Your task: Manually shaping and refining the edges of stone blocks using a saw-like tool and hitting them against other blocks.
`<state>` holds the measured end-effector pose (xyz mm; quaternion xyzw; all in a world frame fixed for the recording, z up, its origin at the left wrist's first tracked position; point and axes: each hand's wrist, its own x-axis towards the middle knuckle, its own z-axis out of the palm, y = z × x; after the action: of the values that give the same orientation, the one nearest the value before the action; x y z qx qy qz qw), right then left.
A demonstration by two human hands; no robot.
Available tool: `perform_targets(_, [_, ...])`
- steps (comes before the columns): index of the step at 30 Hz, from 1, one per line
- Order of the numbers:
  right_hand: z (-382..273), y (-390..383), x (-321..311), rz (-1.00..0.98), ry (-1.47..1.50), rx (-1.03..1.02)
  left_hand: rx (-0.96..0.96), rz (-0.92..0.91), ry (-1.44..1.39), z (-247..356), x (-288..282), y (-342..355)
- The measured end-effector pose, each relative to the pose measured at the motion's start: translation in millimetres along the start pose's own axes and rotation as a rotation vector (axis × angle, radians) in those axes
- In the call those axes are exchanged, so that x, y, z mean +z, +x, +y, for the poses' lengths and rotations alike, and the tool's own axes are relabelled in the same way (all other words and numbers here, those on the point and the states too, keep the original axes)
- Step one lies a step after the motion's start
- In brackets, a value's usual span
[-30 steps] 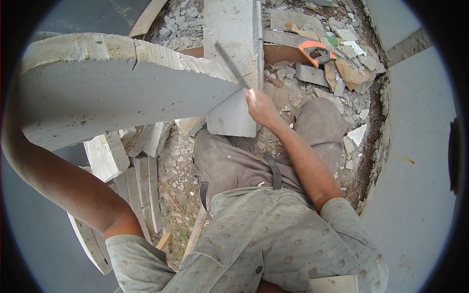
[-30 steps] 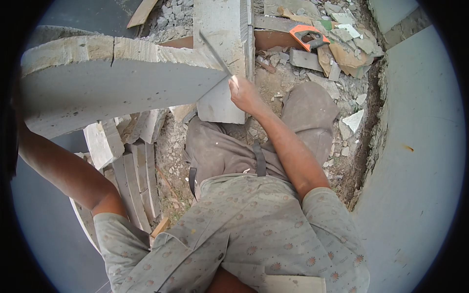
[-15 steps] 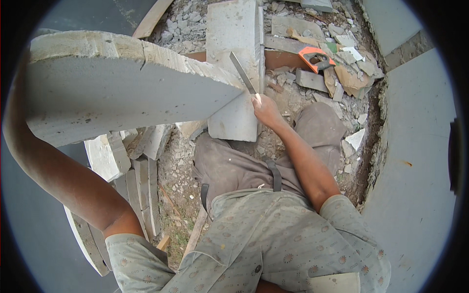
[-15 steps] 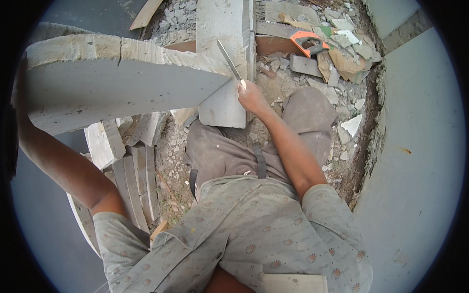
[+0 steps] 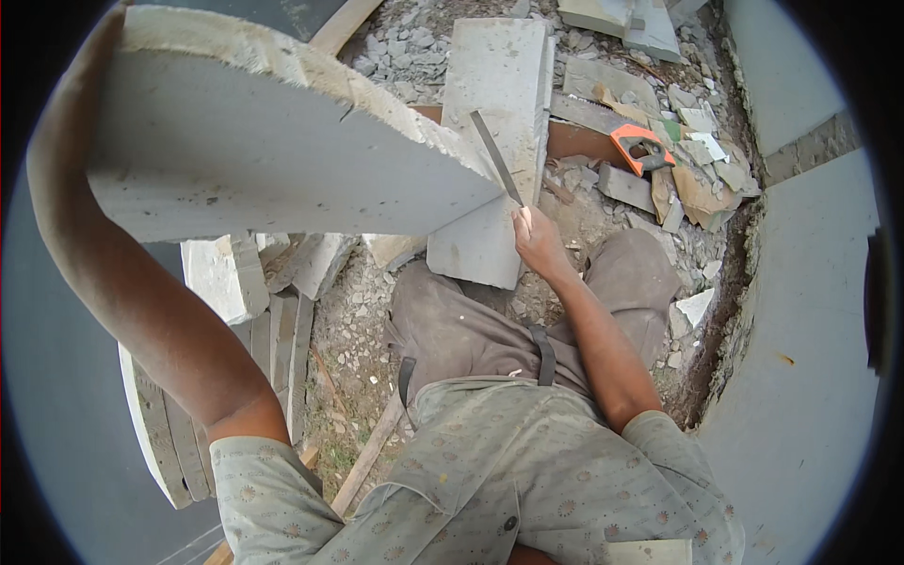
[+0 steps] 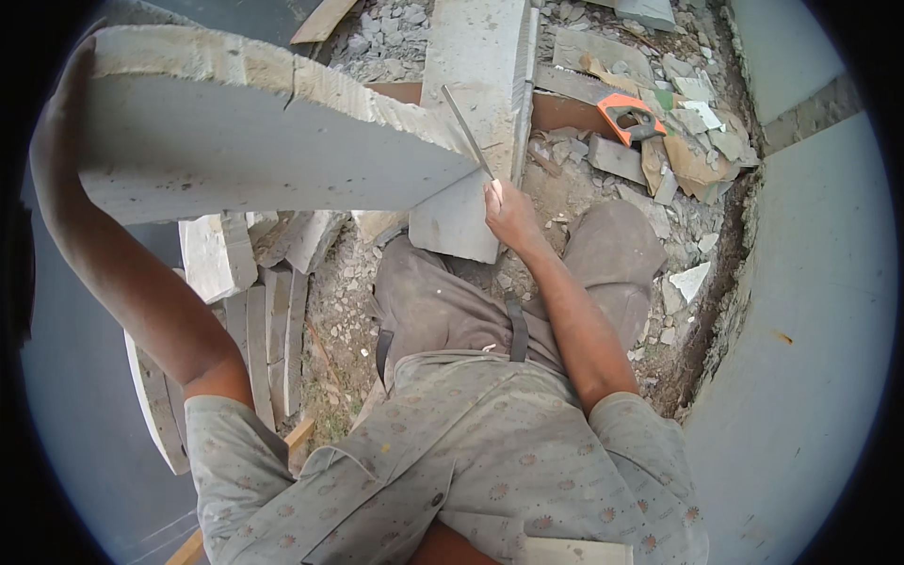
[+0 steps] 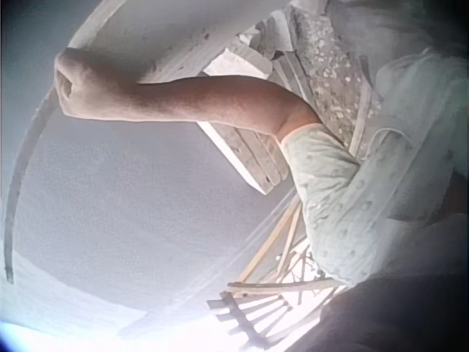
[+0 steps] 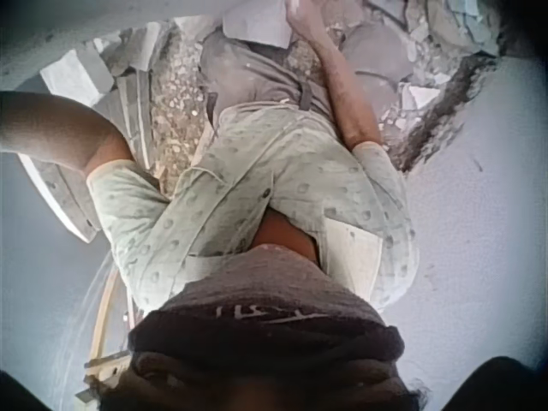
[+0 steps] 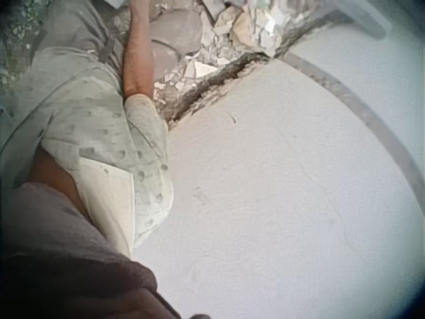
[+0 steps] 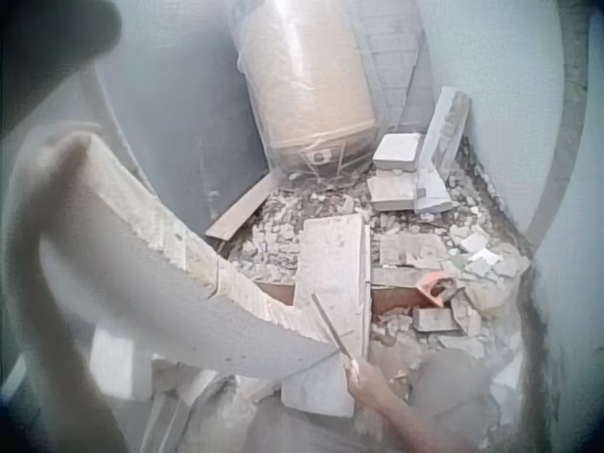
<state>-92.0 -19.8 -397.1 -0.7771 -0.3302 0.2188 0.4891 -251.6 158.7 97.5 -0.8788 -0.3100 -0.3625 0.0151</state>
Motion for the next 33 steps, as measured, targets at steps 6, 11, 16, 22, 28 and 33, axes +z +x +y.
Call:
perform_targets(6, [-64.2, 0.4, -24.3, 0.018, -0.099, 0.045, -0.013, 0.086, 0.073, 4.7, 4.1, 1.2])
perform_targets(11, [-198.3, 13.4, -70.7, 0.046, 0.171, -0.245, 0.093, 0.118, 0.015, 1.2, -3.8, 3.5])
perform_targets(16, [-303.0, 38.9, -76.5, 0.072, 0.252, -0.663, -0.025, 0.085, 0.026, 5.0, -16.6, -5.4])
perform_targets(22, [-323.1, 40.5, -56.5, -0.223, 0.241, -0.588, 0.067, 0.069, 0.11, -12.3, -25.1, -30.9])
perform_targets(28, [-319.5, 20.8, -54.5, -0.238, 0.378, -0.665, 0.091, -0.057, -0.173, -66.4, -82.4, -77.3])
perform_targets(33, [-317.4, 20.3, -63.6, -0.306, 0.412, -0.537, -0.222, -0.159, -0.561, -118.3, -98.6, -156.4])
